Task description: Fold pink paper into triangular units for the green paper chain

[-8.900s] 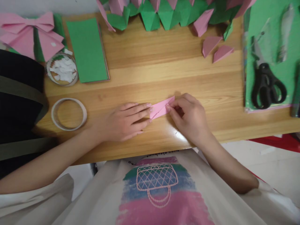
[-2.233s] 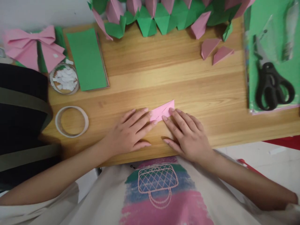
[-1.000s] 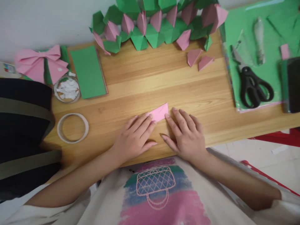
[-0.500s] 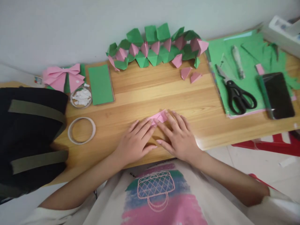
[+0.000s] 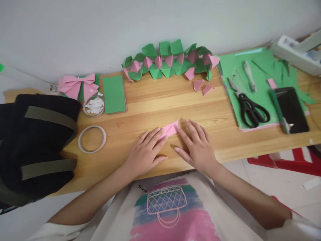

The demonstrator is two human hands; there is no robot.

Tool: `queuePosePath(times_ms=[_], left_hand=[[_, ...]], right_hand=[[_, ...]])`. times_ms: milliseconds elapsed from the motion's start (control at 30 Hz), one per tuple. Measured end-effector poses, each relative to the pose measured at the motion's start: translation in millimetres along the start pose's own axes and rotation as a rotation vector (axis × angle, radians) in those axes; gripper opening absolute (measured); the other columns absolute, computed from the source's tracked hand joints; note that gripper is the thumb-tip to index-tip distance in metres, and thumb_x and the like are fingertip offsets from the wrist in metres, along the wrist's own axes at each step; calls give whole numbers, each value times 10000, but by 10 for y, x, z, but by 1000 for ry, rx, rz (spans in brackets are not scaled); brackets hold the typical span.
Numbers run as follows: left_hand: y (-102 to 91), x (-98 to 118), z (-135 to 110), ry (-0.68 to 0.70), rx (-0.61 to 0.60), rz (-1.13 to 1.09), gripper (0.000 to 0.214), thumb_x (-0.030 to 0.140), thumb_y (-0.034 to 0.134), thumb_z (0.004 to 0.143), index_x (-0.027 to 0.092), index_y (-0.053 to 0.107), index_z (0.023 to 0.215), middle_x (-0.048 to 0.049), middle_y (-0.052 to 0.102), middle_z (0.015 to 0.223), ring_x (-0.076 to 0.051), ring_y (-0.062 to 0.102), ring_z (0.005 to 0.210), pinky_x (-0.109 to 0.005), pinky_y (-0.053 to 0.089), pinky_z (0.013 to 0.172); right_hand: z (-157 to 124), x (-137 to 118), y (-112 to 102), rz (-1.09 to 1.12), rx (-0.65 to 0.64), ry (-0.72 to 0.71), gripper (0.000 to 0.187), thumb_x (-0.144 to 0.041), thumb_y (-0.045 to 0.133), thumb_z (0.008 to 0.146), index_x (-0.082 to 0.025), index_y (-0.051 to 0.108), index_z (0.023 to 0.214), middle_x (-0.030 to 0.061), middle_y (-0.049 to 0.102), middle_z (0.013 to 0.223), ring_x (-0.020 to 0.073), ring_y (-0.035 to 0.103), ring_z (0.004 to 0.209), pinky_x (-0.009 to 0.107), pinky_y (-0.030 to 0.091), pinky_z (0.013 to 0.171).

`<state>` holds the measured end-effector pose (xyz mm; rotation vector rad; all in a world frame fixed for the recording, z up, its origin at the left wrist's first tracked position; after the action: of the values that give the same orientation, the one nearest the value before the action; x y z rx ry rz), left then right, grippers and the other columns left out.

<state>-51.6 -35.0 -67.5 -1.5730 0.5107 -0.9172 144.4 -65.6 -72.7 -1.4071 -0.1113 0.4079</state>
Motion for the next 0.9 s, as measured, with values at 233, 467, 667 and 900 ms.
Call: queuePosePath(times_ms=[233,467,667,900], left_hand=[[-157,-105,117,-253,118,-461,337,266,480,954,161,593,1254,-164,603,1358,-282,536,1295,-526,437,1079],[-196,-270,427,-429,49,-558,306,66,454,856,131,610,1112,-90,760,1001,-168,729,883,-313,600,766],[-283,-125,598,-469,-43,-351,142,243,691,768,156,653,873,-79,703,910,-251,684,870,-388,554,768],[-250,-29,604,-499,-66,-210,252,266,769,740,155,593,882,-84,643,944,-279,646,930,-389,521,788]], right_hand=[[-92,-45,8,5,-22,-9,595,-507,442,961,-136,489,1424,180,487,1486,344,425,1360,512,371,1080],[-87,-51,28,4,-19,-21,604,-503,448,959,-118,488,1422,189,497,1477,343,433,1351,508,371,1077],[-69,-93,18,115,-17,0,584,-473,481,952,-92,507,1395,199,506,1468,347,438,1353,522,350,1099],[310,18,-108,439,-125,156,215,-235,517,922,-150,667,1050,130,723,1004,253,652,940,384,503,841]])
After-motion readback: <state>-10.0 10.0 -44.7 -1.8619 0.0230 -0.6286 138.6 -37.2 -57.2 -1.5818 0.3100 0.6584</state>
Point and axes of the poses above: each hand's wrist, its own z-axis towards the middle knuckle, its own y-axis out of the palm, x = y × z, the point moved 3 cm from there along z, towards the middle knuckle
